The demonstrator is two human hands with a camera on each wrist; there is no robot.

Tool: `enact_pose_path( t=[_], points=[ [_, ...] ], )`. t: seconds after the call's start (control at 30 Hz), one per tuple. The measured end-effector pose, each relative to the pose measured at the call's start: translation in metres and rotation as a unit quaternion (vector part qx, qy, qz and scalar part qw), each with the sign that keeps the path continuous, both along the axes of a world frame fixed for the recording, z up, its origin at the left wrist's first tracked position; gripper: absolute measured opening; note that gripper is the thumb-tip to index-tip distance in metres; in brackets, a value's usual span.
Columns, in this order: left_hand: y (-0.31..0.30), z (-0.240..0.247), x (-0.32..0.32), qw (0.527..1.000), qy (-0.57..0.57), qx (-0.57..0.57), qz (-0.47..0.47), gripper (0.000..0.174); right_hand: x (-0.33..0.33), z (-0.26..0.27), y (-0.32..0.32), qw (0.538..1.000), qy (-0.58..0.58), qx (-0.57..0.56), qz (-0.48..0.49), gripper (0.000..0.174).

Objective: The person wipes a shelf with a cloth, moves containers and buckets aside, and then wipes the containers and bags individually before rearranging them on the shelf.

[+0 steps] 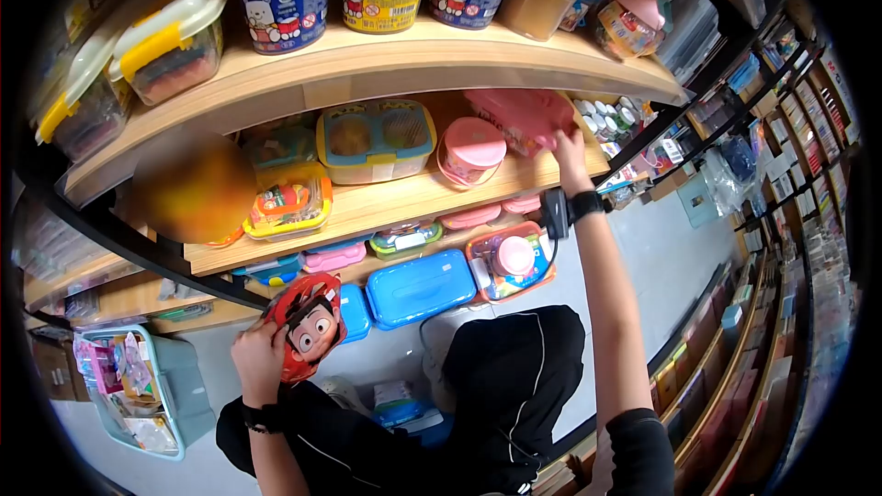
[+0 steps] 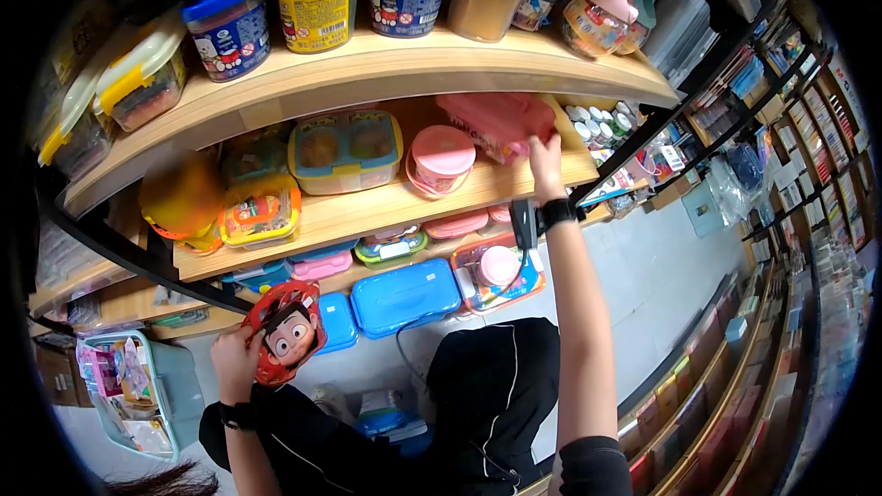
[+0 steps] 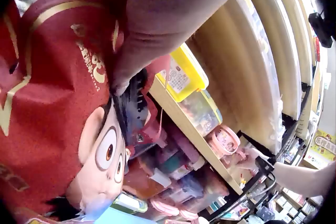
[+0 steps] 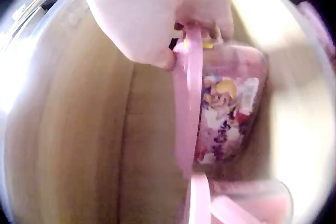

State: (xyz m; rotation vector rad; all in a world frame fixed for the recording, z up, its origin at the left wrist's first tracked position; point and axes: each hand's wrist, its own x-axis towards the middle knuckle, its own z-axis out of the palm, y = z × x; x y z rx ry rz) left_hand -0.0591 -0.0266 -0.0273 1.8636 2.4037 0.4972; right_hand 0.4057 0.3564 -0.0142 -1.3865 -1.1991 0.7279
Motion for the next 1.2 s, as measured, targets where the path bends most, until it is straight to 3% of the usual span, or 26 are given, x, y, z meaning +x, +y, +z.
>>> enact_pose_path(
  t=[0.03,0.1,0.13,0.23,0.33,0.43,0.57,0.63,0.7,0.77,0.8,0.83,0.9,0.97,1.03,1.07,1.1,1.2],
  points=[
    [0.0,-0.002,0.0,1.0,0.001,-0.005,-0.002,0.019,-0.003,0.013,0.003,0.997,0.041,-0.065,0.021,0.041],
    [0.0,-0.007,-0.002,1.0,-0.003,0.003,-0.018,0.019,-0.008,0.02,0.022,0.99,-0.012,0.016,0.143,0.043],
    [0.0,-0.009,-0.002,1.0,-0.005,0.007,-0.025,0.019,-0.02,0.03,0.016,0.987,0.086,-0.029,0.13,0.039],
    [0.001,-0.012,-0.002,0.999,-0.003,-0.016,-0.032,0.019,-0.027,0.04,0.031,0.99,0.014,-0.104,0.094,0.039],
    [0.004,-0.014,-0.002,0.999,0.008,-0.035,-0.036,0.019,-0.019,0.046,0.046,0.976,0.015,-0.172,0.13,0.038],
    [0.009,-0.012,0.002,0.999,0.021,-0.021,-0.042,0.019,-0.017,0.035,0.065,0.974,0.047,-0.138,0.171,0.026],
    [0.014,-0.012,0.006,0.998,0.013,-0.011,-0.054,0.02,-0.023,0.021,0.079,0.957,0.051,-0.134,0.252,0.036],
    [0.017,-0.01,0.009,0.998,0.012,-0.003,-0.058,0.02,-0.002,-0.012,0.128,0.919,-0.219,0.044,0.324,0.037],
    [0.02,-0.008,0.011,0.997,0.019,-0.014,-0.071,0.019,-0.005,-0.003,0.119,0.907,-0.265,0.039,0.326,0.037],
    [0.023,-0.008,0.015,0.996,0.017,-0.022,-0.085,0.018,-0.041,0.06,0.052,0.948,-0.09,-0.146,0.267,0.035],
    [0.025,-0.008,0.017,0.995,0.013,-0.026,-0.093,0.017,-0.024,0.051,0.07,0.884,-0.341,-0.081,0.31,0.034],
    [0.027,-0.009,0.019,0.994,0.01,-0.029,-0.1,0.017,-0.029,0.053,0.065,0.867,-0.434,0.036,0.241,0.034],
    [0.028,-0.009,0.022,0.994,0.001,-0.022,-0.109,0.016,-0.046,0.053,0.047,0.786,-0.558,0.236,0.122,0.036],
    [0.03,-0.006,0.026,0.993,-0.014,-0.015,-0.118,0.015,-0.055,0.05,0.026,0.707,-0.605,0.364,0.047,0.039],
    [0.029,-0.005,0.03,0.991,-0.014,0.01,-0.13,0.016,-0.094,0.07,-0.038,0.9,-0.357,0.238,0.079,0.042],
    [0.03,-0.004,0.032,0.991,-0.016,0.011,-0.134,0.016,-0.094,0.074,-0.058,0.871,-0.466,-0.06,0.145,0.047],
    [0.03,-0.004,0.033,0.99,-0.018,0.012,-0.138,0.016,-0.111,0.073,-0.096,0.877,-0.468,0.029,0.102,0.063],
    [0.027,-0.012,0.035,0.989,-0.018,0.009,-0.144,0.014,-0.123,0.058,-0.105,0.9,-0.406,0.03,0.158,0.092]
  ],
)
